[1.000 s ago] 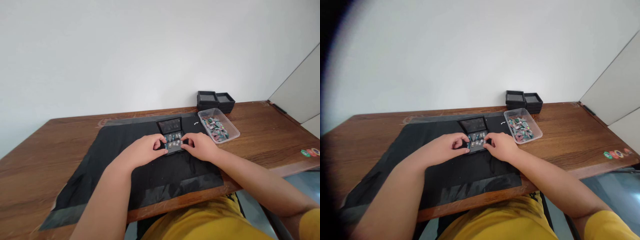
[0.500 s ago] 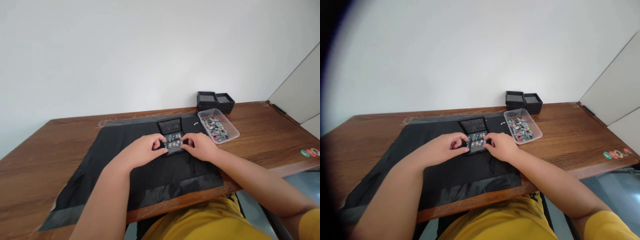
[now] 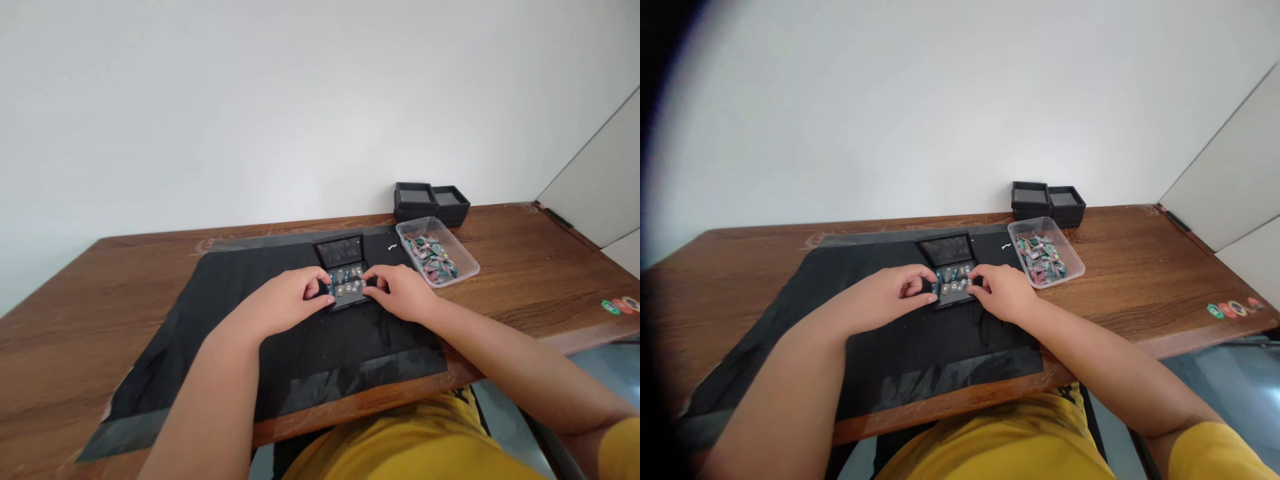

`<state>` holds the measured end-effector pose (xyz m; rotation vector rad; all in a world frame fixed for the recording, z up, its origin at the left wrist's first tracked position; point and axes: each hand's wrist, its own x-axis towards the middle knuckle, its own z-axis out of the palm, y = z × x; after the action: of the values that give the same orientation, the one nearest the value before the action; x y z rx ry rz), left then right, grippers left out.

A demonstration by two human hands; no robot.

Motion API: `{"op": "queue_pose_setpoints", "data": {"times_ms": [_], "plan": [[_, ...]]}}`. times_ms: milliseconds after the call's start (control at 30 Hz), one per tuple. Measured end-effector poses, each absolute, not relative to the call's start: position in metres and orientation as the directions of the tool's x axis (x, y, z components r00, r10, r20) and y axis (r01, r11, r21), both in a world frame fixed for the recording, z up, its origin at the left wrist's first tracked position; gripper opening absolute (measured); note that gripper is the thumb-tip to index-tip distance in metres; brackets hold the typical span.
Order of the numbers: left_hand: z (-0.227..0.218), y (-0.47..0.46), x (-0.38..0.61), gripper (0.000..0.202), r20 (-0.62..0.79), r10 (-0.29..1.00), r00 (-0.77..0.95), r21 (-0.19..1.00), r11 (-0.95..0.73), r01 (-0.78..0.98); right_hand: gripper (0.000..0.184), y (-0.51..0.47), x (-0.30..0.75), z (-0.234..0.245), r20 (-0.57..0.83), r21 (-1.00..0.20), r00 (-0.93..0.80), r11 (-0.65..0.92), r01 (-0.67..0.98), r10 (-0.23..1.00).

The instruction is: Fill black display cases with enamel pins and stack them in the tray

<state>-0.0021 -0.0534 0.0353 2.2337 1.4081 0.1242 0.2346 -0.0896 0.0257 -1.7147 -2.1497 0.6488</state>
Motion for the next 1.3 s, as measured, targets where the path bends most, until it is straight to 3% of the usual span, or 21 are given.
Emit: {"op": "queue_pose_setpoints", "data": {"times_ms": [1300], "plan": [[0.0317, -0.0547, -0.0016, 0.026, -0.182, 0.862, 0.474, 0.446, -0.357, 0.821, 0.019, -0.0892, 0.2342, 0.0294, -0.077, -0.497, -0.237, 0.169, 0.851, 0.968]]}}
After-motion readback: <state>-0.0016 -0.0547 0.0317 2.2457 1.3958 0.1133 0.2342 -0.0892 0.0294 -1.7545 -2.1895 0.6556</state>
